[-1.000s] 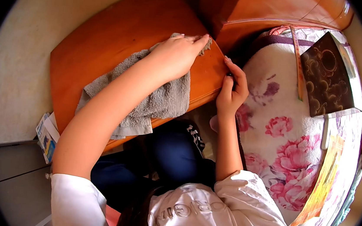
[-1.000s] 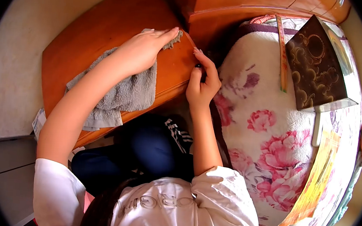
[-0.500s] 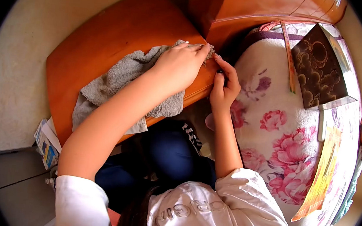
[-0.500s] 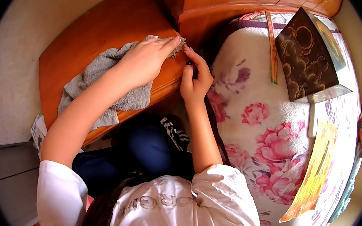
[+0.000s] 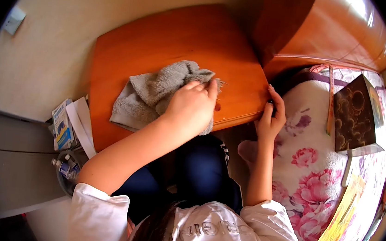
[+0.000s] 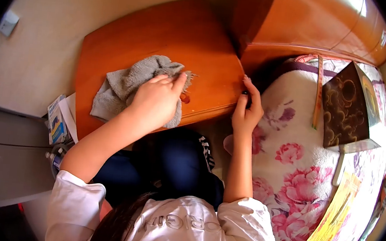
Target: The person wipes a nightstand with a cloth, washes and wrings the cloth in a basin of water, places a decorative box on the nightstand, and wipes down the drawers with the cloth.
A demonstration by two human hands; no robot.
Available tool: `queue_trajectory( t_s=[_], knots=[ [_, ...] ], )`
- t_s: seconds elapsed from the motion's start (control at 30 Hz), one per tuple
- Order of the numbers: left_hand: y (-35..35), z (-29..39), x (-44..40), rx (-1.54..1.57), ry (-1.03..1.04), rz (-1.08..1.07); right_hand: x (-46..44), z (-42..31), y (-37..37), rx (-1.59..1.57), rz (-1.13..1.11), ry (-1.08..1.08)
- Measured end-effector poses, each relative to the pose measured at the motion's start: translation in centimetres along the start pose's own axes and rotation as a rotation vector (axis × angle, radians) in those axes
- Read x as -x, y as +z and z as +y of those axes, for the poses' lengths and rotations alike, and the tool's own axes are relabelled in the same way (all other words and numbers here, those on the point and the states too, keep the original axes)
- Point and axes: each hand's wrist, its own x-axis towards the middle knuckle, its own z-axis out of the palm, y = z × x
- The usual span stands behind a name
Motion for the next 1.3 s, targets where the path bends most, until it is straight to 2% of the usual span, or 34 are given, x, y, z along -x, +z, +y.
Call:
queue_trajectory(
  t_s=[0.07,0.13,0.17,0.2,0.37,0.47,0.53,0.6,0.7,0.9,1.03,1.13,1.17,1.27,1.3],
  knots=[
    [-1.4,-1.4,0.5,-0.047,-0.184,-0.243,0.1,-0.4,0.0,0.021,-0.008,0.028],
    [-2.5,-3.1,1.4,-0.018,-0.346,-0.274,0.0,-0.6,-0.2,0.052,-0.026,0.027],
    [-0.8,-5.2,2.7,0.085,-0.284,-0.102,0.0,-0.6,-0.2,0.07,-0.031,0.029],
    [-1.8,-5.9,2.9,0.245,-0.285,-0.152,0.0,-0.7,-0.2,0.059,-0.016,0.019],
    [0.7,-7.0,2.0,0.142,-0.103,0.016,0.3,-0.3,0.7,0.034,0.07,0.003],
    [-1.7,-7.5,-1.5,0.255,-0.263,-0.339,0.2,-0.4,1.0,0.038,0.093,-0.01],
    [0.0,-9.1,-3.1,0.277,-0.251,-0.264,0.3,-0.1,0.9,0.024,0.087,-0.012],
    [0.2,-9.6,-5.0,0.233,-0.303,-0.323,0.2,0.1,0.8,0.015,0.085,-0.016],
    [0.4,-10.2,-5.9,0.216,-0.254,-0.31,0.3,0.2,0.8,0.011,0.084,-0.016],
    [-1.7,-8.1,-2.9,0.164,-0.243,-0.36,0.2,0.2,0.6,0.029,0.075,-0.042],
    [0.1,-9.8,-2.1,0.269,-0.118,-0.138,0.3,0.5,0.9,-0.008,0.105,-0.045],
    [0.7,-9.4,-3.8,0.18,-0.199,-0.157,0.3,0.2,1.3,-0.028,0.118,-0.032],
    [0.5,-9.3,-4.4,0.164,-0.227,-0.238,0.3,0.2,1.3,-0.026,0.115,-0.027],
    [-1.1,-8.4,-3.5,0.263,-0.227,-0.273,0.2,-0.7,0.5,0.089,0.053,-0.005],
    [-1.1,-8.1,-2.8,0.292,-0.166,-0.268,0.1,-1.2,0.4,0.141,0.027,0.0]
  ],
)
